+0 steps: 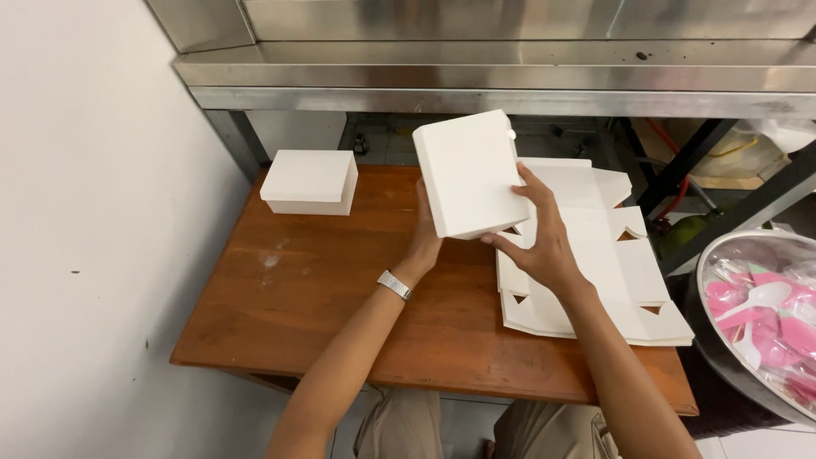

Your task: The person assembles white cardboard boxes by folding flat pieces into shape and stacking them on a wooden table. The person repeatedly picks up flat box pieces, folds them into boxes, and places them in a stack.

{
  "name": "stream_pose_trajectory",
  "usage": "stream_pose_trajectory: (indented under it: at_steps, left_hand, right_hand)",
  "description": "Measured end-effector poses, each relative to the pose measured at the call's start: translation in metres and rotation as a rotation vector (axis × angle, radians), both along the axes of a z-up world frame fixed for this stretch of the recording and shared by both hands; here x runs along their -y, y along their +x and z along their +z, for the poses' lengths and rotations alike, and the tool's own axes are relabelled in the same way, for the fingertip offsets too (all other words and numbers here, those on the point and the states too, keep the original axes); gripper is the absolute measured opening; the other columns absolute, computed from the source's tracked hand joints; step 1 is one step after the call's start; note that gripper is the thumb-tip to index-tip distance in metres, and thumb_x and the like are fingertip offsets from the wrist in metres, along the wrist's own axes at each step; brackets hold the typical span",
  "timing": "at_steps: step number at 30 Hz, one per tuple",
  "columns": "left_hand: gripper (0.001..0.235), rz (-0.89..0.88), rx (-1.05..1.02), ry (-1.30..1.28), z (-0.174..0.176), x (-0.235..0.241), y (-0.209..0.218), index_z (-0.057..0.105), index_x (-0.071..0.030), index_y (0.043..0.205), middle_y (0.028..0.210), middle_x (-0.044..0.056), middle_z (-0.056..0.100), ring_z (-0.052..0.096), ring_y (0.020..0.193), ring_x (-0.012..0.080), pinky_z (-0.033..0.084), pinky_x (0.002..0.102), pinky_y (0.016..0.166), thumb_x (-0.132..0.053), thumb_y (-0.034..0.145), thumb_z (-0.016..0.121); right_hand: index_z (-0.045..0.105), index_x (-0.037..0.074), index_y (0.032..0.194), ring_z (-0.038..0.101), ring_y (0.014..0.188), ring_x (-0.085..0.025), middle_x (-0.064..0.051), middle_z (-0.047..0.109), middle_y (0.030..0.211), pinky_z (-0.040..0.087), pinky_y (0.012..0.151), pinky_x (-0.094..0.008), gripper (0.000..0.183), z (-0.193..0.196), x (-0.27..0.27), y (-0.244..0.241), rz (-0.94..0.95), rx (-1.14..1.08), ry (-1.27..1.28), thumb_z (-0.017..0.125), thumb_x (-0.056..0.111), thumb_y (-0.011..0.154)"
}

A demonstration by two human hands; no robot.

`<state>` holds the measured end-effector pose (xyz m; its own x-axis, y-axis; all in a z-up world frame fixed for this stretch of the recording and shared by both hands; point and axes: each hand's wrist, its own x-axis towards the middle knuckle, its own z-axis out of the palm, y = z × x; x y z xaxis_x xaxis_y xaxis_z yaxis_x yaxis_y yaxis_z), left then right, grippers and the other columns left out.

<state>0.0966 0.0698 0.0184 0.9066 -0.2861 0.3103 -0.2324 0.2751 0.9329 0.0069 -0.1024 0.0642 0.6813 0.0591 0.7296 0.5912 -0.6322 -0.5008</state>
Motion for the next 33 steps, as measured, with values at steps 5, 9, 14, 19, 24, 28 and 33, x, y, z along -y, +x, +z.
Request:
stream_pose_trajectory:
  at_steps: [5, 9, 14, 19, 24, 28, 33]
  left_hand:
    - [0.108, 0.109, 0.165, 0.118, 0.021, 0.007, -0.030, 0.002, -0.002, 0.155, 0.154, 0.031, 0.026, 0.027, 0.145, 0.0486, 0.029, 0.066, 0.118, -0.052, 0.088, 0.070]
    - [0.114, 0.203, 0.207, 0.068, -0.005, 0.015, -0.016, -0.004, 0.001, 0.157, 0.152, 0.030, 0.021, 0.025, 0.142, 0.0489, 0.023, 0.070, 0.118, -0.050, 0.088, 0.072]
    - [0.119, 0.293, 0.243, 0.094, 0.007, 0.008, -0.029, 0.001, -0.005, 0.160, 0.147, 0.023, 0.024, 0.025, 0.142, 0.0430, 0.022, 0.065, 0.120, -0.050, 0.082, 0.078]
    - [0.121, 0.380, 0.243, 0.106, 0.005, 0.012, -0.029, -0.003, -0.006, 0.161, 0.143, 0.021, 0.021, 0.026, 0.139, 0.0399, 0.023, 0.067, 0.118, -0.045, 0.082, 0.080]
    - [0.112, 0.424, 0.281, 0.058, 0.009, 0.011, -0.031, -0.006, -0.006, 0.162, 0.137, 0.022, 0.021, 0.027, 0.134, 0.0454, 0.025, 0.071, 0.114, -0.032, 0.086, 0.072]
    - [0.089, 0.445, 0.344, 0.103, 0.018, 0.014, -0.038, -0.004, -0.003, 0.162, 0.131, 0.023, 0.025, 0.034, 0.125, 0.0485, 0.026, 0.074, 0.108, -0.014, 0.098, 0.056]
    - [0.069, 0.500, 0.218, 0.059, 0.010, 0.019, -0.025, 0.009, -0.001, 0.161, 0.133, 0.024, 0.026, 0.034, 0.128, 0.0475, 0.022, 0.074, 0.108, -0.023, 0.106, 0.044]
  right_hand:
    - [0.049, 0.001, 0.126, 0.050, 0.135, -0.043, -0.023, 0.045, 0.150, 0.045, 0.112, -0.055, 0.073, -0.012, -0.006, 0.004, -0.102, 0.152, -0.073, 0.093, 0.030, 0.075]
    - [0.053, -0.001, 0.127, 0.062, 0.120, -0.035, -0.017, 0.052, 0.138, 0.057, 0.099, -0.042, 0.039, -0.016, 0.003, 0.008, -0.126, 0.193, 0.159, 0.069, 0.024, 0.101]
    - [0.061, -0.003, 0.118, 0.064, 0.108, -0.034, -0.016, 0.058, 0.121, 0.057, 0.094, -0.043, 0.030, -0.026, 0.012, 0.010, -0.181, 0.379, 0.064, 0.073, 0.017, 0.098]
    - [0.078, 0.012, 0.090, 0.070, 0.065, -0.022, -0.002, 0.074, 0.079, 0.056, 0.062, -0.032, 0.014, -0.050, -0.021, -0.009, 0.244, 0.248, -0.011, 0.082, 0.025, 0.086]
    - [0.051, 0.003, 0.146, 0.077, 0.070, -0.027, -0.029, 0.050, 0.149, 0.062, 0.066, -0.046, 0.060, -0.014, -0.064, -0.035, 0.471, 0.000, -0.132, 0.070, 0.026, 0.093]
    - [0.028, 0.015, 0.161, 0.077, 0.085, -0.023, -0.028, 0.012, 0.168, 0.062, 0.085, -0.044, 0.076, -0.012, -0.060, -0.031, 0.396, -0.061, -0.088, 0.067, 0.018, 0.095]
    - [0.048, -0.007, 0.140, 0.066, 0.112, -0.045, -0.032, 0.012, 0.164, 0.059, 0.096, -0.048, 0.045, 0.002, -0.044, -0.026, -0.056, 0.144, 0.075, 0.066, 0.005, 0.100]
